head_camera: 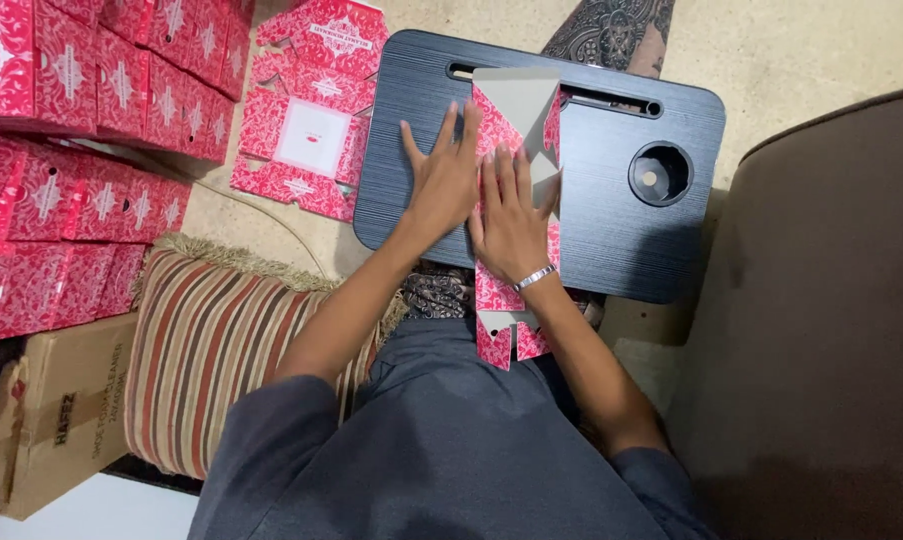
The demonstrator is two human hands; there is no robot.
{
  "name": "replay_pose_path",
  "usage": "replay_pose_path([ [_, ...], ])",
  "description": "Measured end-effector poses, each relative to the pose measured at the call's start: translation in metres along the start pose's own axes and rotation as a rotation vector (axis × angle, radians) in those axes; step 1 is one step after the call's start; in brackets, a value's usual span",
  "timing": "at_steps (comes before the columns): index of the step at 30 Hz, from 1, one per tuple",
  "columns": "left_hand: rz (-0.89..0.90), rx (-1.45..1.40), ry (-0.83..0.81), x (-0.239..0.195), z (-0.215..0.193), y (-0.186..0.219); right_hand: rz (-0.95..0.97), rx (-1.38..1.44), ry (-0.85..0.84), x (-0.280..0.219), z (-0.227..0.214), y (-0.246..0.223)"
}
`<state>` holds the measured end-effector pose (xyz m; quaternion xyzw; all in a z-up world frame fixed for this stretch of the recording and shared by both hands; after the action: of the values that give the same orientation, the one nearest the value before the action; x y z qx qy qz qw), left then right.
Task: Assembling a small decorative cardboard box by folding along pre-scored lines and tucking in the tabs.
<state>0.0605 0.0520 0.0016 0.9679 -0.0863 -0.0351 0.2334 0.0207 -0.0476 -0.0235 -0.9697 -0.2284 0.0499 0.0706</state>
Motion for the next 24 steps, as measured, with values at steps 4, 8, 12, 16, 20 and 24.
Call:
replay_pose_path([
  [4, -0.029, 0.036, -0.062, 0.032, 0.008, -0.012, 0.038, 0.093, -0.111, -0.001, -0.015, -0.002],
  [8, -0.063, 0.052, -0.121, 0.042, 0.015, -0.013, 0.012, 0.081, -0.055, 0.002, -0.013, 0.0],
  [12, -0.1, -0.052, -0.115, 0.044, 0.019, -0.015, 0.016, 0.109, 0.004, 0.003, -0.017, -0.001],
  [16, -0.056, -0.059, -0.051, 0.044, 0.019, -0.019, 0.044, 0.13, -0.027, 0.005, -0.022, -0.003],
  [20, -0.071, -0.01, -0.099, 0.041, 0.015, -0.017, 0.112, 0.182, -0.125, 0.008, -0.013, 0.005],
  [24, 0.018, -0.007, -0.064, 0.025, -0.004, -0.013, 0.094, 0.145, -0.038, 0.016, -0.01, 0.002],
])
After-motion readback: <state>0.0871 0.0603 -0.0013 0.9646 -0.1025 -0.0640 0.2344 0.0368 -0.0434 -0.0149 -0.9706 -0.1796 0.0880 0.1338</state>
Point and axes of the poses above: each hand's wrist, its own x-axis towards the middle knuckle, its own z-axis out of the palm, y = z × x, the point moved 7 cm from there along x, towards the middle knuckle, and after that the axes turned 7 degrees about -y, right-handed, at the moved point
